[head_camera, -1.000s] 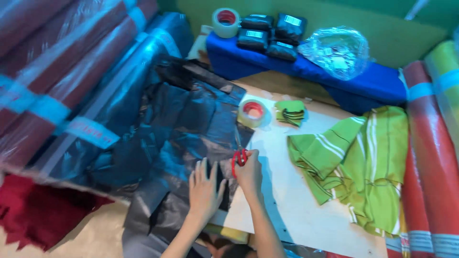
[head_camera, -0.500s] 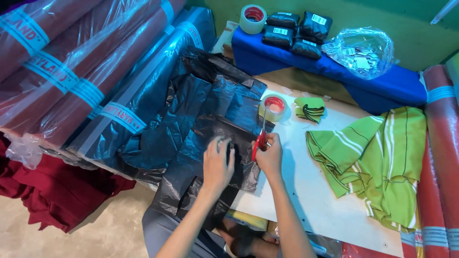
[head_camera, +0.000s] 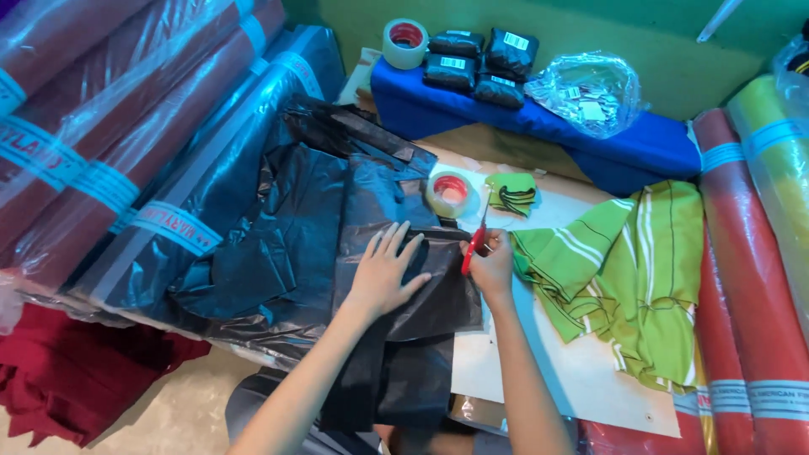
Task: The person folds a green striped shirt on a white table, cuts a black plastic bag with red scissors, and places the folded shirt inside the bag. The person then folds the bag around the shirt to complete the packaging.
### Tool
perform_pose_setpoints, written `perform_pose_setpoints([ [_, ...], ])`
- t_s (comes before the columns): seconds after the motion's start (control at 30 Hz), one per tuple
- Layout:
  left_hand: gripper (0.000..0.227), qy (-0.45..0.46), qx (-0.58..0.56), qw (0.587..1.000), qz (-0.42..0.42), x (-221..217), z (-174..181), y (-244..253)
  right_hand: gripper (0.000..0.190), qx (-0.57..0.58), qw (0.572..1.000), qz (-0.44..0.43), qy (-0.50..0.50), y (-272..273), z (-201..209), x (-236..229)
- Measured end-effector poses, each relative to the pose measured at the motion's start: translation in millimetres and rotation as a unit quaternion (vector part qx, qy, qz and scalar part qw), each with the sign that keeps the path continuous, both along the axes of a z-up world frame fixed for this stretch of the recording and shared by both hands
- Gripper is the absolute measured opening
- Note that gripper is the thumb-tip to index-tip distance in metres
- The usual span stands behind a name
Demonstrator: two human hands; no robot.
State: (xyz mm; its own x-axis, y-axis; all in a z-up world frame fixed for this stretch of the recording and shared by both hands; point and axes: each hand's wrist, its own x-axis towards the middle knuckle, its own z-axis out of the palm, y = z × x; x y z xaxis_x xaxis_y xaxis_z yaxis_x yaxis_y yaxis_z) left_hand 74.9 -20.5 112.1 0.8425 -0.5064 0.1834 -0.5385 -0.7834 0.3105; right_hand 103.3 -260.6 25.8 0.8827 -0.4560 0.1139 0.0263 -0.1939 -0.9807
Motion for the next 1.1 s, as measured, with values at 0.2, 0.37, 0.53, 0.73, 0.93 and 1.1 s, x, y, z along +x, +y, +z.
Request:
perform_pose_setpoints([
  [0.2,0.107,-0.118,-0.062,0.99,0.048,-80.0,-29.7,-43.3,0.031,-0.023,1.0,0.009,-0.001,17.9,-4.9,9.0],
  [0.37,0.116,-0.053,-0.01,0.994,0.098,-54.5,-47.9,-29.3,0.031,0.015,1.0,-0.007,0.021,25.3,-6.5,20.1],
  [0.53,0.102,0.042,0.008,0.995,0.089,-2.7,-47.5,-4.2,0.035,0.04,0.997,-0.046,0.041,34.0,10.4,19.4],
  [0.73,0.093,0.011,0.071,0.996,0.061,28.2,-54.5,-0.6,0.038,0.033,0.996,-0.083,0.032,40.6,16.5,23.3],
  [0.93,0.072,0.024,0.026,0.998,0.049,26.3,-81.6,-14.7,0.047,0.009,0.991,-0.123,0.049,35.6,18.5,-0.8],
  [1.1,0.063,-0.103,-0.034,0.993,0.044,30.8,-104.6,-15.0,0.052,0.109,0.983,-0.144,0.018,16.8,-17.0,-11.0],
])
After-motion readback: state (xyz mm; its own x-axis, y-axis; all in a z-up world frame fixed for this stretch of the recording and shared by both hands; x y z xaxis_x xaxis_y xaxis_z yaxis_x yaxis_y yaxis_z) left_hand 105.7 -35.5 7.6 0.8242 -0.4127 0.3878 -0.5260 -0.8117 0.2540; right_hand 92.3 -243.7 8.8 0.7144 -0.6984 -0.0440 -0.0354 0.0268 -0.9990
